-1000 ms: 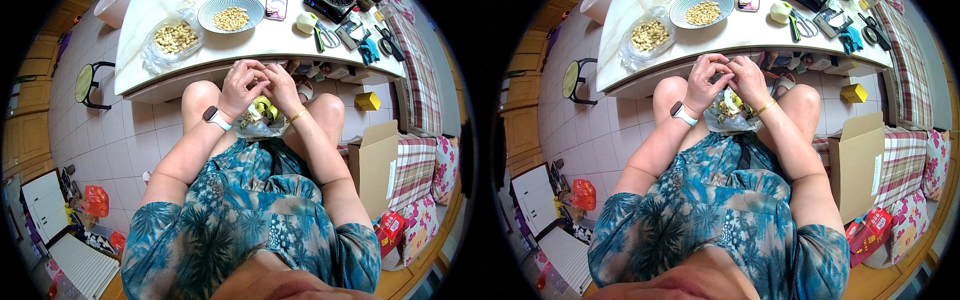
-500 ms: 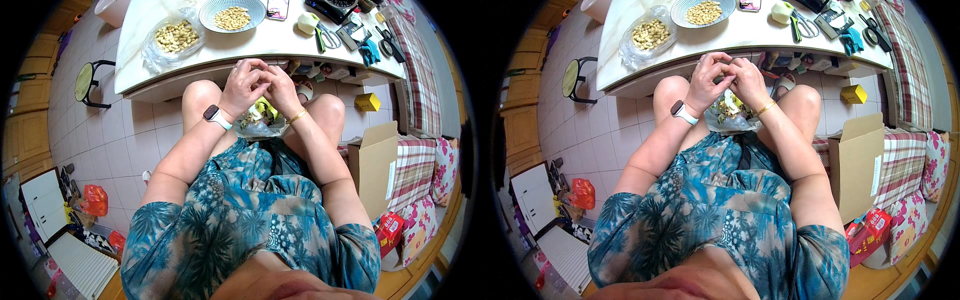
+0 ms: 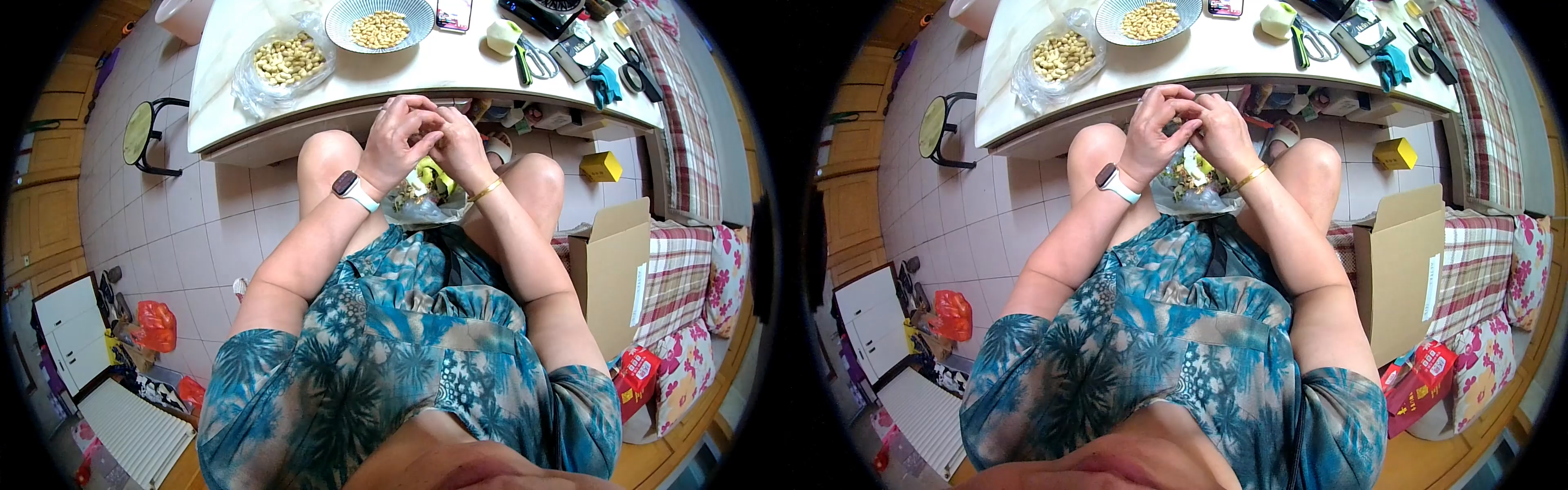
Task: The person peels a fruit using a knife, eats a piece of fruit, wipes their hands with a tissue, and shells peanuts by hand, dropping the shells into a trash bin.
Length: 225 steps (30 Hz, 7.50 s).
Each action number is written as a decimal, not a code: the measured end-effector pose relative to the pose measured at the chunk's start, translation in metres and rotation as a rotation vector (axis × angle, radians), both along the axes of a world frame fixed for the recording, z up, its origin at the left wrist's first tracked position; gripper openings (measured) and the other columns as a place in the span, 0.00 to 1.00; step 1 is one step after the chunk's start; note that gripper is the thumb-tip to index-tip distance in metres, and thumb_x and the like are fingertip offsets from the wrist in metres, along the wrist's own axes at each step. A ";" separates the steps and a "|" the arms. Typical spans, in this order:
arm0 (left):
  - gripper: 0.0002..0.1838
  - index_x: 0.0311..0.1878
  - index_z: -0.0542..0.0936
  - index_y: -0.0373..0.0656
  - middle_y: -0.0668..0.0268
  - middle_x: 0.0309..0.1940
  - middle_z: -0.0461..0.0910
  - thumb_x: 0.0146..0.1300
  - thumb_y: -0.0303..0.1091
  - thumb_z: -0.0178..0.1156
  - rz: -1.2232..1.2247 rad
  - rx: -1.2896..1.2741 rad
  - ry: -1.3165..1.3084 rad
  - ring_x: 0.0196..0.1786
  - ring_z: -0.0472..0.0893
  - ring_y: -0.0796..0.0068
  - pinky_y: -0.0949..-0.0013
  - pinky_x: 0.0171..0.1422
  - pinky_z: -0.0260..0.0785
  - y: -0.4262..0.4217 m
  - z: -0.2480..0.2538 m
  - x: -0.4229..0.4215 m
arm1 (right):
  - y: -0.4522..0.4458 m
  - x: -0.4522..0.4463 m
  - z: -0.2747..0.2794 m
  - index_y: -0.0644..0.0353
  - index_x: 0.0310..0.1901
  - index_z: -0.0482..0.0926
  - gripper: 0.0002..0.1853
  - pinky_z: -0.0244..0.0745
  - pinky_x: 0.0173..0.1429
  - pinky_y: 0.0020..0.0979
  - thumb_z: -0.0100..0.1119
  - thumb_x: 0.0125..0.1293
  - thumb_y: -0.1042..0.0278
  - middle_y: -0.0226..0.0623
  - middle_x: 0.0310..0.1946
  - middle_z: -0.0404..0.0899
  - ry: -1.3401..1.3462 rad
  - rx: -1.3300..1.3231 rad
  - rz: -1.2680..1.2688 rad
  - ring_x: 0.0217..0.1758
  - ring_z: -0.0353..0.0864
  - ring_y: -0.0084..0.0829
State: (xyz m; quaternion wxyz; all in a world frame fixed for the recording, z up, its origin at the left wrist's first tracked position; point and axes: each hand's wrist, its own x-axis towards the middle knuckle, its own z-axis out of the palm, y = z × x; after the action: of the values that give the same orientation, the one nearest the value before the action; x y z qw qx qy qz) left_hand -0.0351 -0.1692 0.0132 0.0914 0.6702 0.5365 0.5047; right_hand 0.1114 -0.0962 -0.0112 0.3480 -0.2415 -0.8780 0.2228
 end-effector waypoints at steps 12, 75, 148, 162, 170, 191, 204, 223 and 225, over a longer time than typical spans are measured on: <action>0.09 0.40 0.83 0.45 0.62 0.51 0.77 0.55 0.29 0.70 -0.051 -0.022 0.095 0.56 0.77 0.58 0.56 0.61 0.71 0.002 -0.002 -0.002 | 0.000 0.003 -0.007 0.57 0.41 0.82 0.13 0.78 0.51 0.44 0.68 0.52 0.74 0.38 0.37 0.79 -0.032 -0.027 0.029 0.45 0.80 0.44; 0.13 0.53 0.84 0.38 0.71 0.39 0.85 0.70 0.34 0.68 -0.225 -0.593 -0.988 0.40 0.80 0.87 0.82 0.42 0.72 0.008 -0.027 -0.015 | 0.008 0.005 0.006 0.61 0.40 0.84 0.11 0.78 0.49 0.39 0.73 0.54 0.74 0.39 0.38 0.80 0.114 -0.060 -0.053 0.44 0.81 0.43; 0.19 0.63 0.78 0.34 0.60 0.53 0.84 0.80 0.38 0.52 -0.358 -0.759 -1.187 0.53 0.85 0.72 0.70 0.57 0.82 0.009 -0.033 -0.018 | 0.009 0.006 0.017 0.61 0.37 0.86 0.08 0.79 0.43 0.36 0.73 0.55 0.76 0.37 0.34 0.82 0.163 0.010 -0.029 0.39 0.81 0.39; 0.15 0.60 0.78 0.32 0.57 0.50 0.83 0.80 0.32 0.49 -0.273 -0.778 -1.423 0.50 0.84 0.71 0.68 0.55 0.81 0.014 -0.043 -0.019 | -0.004 -0.005 0.006 0.57 0.36 0.84 0.08 0.76 0.46 0.41 0.70 0.53 0.70 0.36 0.37 0.79 -0.017 0.205 0.017 0.43 0.79 0.41; 0.13 0.59 0.77 0.33 0.59 0.48 0.83 0.77 0.27 0.51 -0.246 -0.775 -1.365 0.47 0.84 0.72 0.69 0.53 0.82 0.017 -0.048 -0.022 | -0.005 -0.006 0.005 0.58 0.38 0.80 0.09 0.75 0.48 0.40 0.69 0.55 0.72 0.38 0.38 0.80 0.020 0.159 0.008 0.43 0.79 0.41; 0.16 0.61 0.77 0.30 0.58 0.51 0.83 0.72 0.21 0.52 -0.284 -0.869 -1.240 0.53 0.85 0.70 0.70 0.60 0.81 0.013 -0.029 -0.017 | 0.003 -0.004 -0.002 0.61 0.40 0.82 0.08 0.80 0.42 0.29 0.70 0.59 0.77 0.34 0.34 0.83 0.262 -0.346 -0.168 0.36 0.84 0.29; 0.12 0.53 0.82 0.34 0.73 0.29 0.78 0.78 0.31 0.56 -0.195 -0.865 -1.162 0.27 0.70 0.89 0.85 0.28 0.62 0.013 -0.031 -0.020 | 0.030 0.015 -0.008 0.63 0.48 0.82 0.08 0.78 0.39 0.22 0.65 0.72 0.69 0.30 0.35 0.83 0.483 -1.225 -0.188 0.33 0.80 0.19; 0.19 0.65 0.75 0.34 0.58 0.51 0.84 0.81 0.37 0.47 -0.205 -0.882 -1.212 0.50 0.84 0.74 0.72 0.52 0.81 0.016 -0.038 -0.023 | 0.009 0.018 -0.028 0.55 0.39 0.88 0.09 0.82 0.50 0.47 0.60 0.62 0.67 0.47 0.38 0.87 -0.797 -0.311 0.020 0.45 0.87 0.49; 0.19 0.64 0.75 0.33 0.56 0.53 0.83 0.81 0.37 0.46 -0.198 -0.865 -1.247 0.52 0.84 0.72 0.69 0.54 0.81 0.015 -0.038 -0.022 | 0.008 0.017 -0.025 0.56 0.38 0.87 0.08 0.82 0.49 0.47 0.61 0.62 0.67 0.46 0.37 0.86 -0.711 -0.283 -0.021 0.44 0.87 0.49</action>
State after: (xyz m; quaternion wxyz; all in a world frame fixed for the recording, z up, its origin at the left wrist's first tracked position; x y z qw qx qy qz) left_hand -0.0576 -0.1540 -0.0244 0.6764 0.2109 0.4729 0.5238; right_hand 0.1282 -0.0884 -0.0364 -0.0128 -0.3583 -0.9020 0.2404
